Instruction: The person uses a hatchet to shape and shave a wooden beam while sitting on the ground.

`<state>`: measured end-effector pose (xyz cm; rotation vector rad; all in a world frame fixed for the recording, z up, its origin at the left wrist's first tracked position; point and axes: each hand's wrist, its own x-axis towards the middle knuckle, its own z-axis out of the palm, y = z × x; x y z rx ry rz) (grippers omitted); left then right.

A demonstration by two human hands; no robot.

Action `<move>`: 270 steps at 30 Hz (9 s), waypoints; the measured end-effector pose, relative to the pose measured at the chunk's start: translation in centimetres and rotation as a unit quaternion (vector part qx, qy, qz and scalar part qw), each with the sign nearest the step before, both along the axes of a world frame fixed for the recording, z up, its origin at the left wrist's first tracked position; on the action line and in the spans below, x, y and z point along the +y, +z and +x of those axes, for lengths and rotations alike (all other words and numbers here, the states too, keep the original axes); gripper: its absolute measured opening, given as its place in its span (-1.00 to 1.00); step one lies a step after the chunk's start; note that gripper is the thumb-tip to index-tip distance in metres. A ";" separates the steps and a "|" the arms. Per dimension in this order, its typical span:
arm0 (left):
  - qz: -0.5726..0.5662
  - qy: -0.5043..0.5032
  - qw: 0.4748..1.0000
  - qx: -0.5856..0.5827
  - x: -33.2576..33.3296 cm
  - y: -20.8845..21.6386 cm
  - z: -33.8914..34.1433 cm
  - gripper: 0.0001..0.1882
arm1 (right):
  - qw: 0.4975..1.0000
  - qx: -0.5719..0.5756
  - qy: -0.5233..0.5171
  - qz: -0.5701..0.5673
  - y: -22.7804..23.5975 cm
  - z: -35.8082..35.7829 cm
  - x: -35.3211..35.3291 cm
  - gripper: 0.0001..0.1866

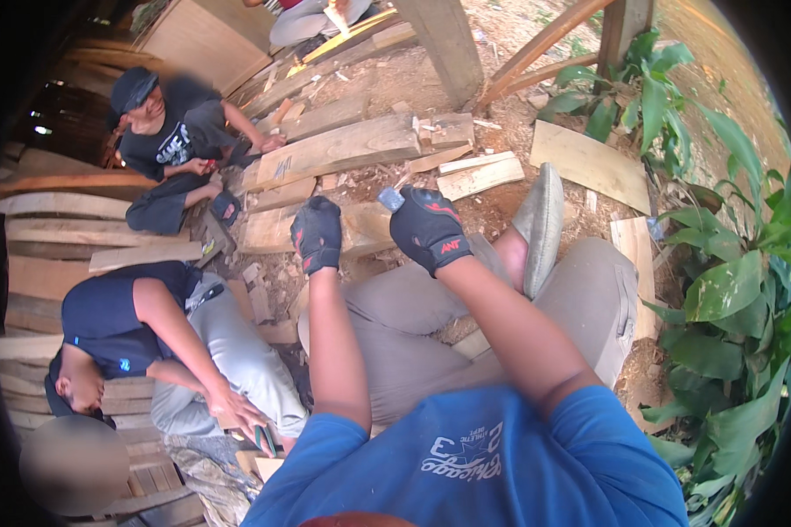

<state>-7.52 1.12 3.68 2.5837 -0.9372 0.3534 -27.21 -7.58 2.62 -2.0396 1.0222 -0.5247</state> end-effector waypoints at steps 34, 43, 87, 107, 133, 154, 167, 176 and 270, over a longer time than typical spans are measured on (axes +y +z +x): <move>-0.032 -0.013 0.999 0.011 0.3 -0.5 0.4 -0.61 | 0.990 0.136 0.029 0.021 -3.3 -0.9 -4.2 -0.63; -0.020 -0.021 1.000 0.009 -1.3 0.9 -0.7 -0.60 | 0.971 0.181 0.079 0.134 -6.7 -0.1 -4.6 -0.65; -0.058 -0.345 0.929 -0.123 0.0 2.0 2.1 -0.64 | 0.910 0.002 -0.082 0.407 -10.6 -16.5 5.8 -0.61; -0.203 0.116 0.815 0.530 5.0 -12.3 13.1 0.09 | 0.908 -0.018 -0.106 0.405 -11.3 -15.6 6.1 -0.69; -0.065 0.006 0.677 0.733 8.1 -9.5 10.3 -0.22 | 1.000 -0.022 0.003 0.017 -4.2 -5.7 6.5 -0.65; -0.025 0.014 0.723 0.690 10.0 -22.5 18.8 -0.55 | 0.933 -0.359 -0.011 0.005 18.9 -6.7 4.3 -0.84; -0.190 0.205 0.747 0.604 12.2 -17.2 17.0 -0.69 | 0.958 0.154 0.012 0.243 -7.0 -5.4 4.0 -0.55; -0.128 0.102 0.809 0.564 10.2 -13.5 15.0 -0.55 | 0.967 0.079 -0.043 0.238 -6.5 -8.7 4.4 -0.62; -0.124 -0.088 0.943 0.297 5.9 -3.4 7.2 -0.06 | 0.778 -0.088 0.009 0.622 -11.4 -12.3 3.0 -0.70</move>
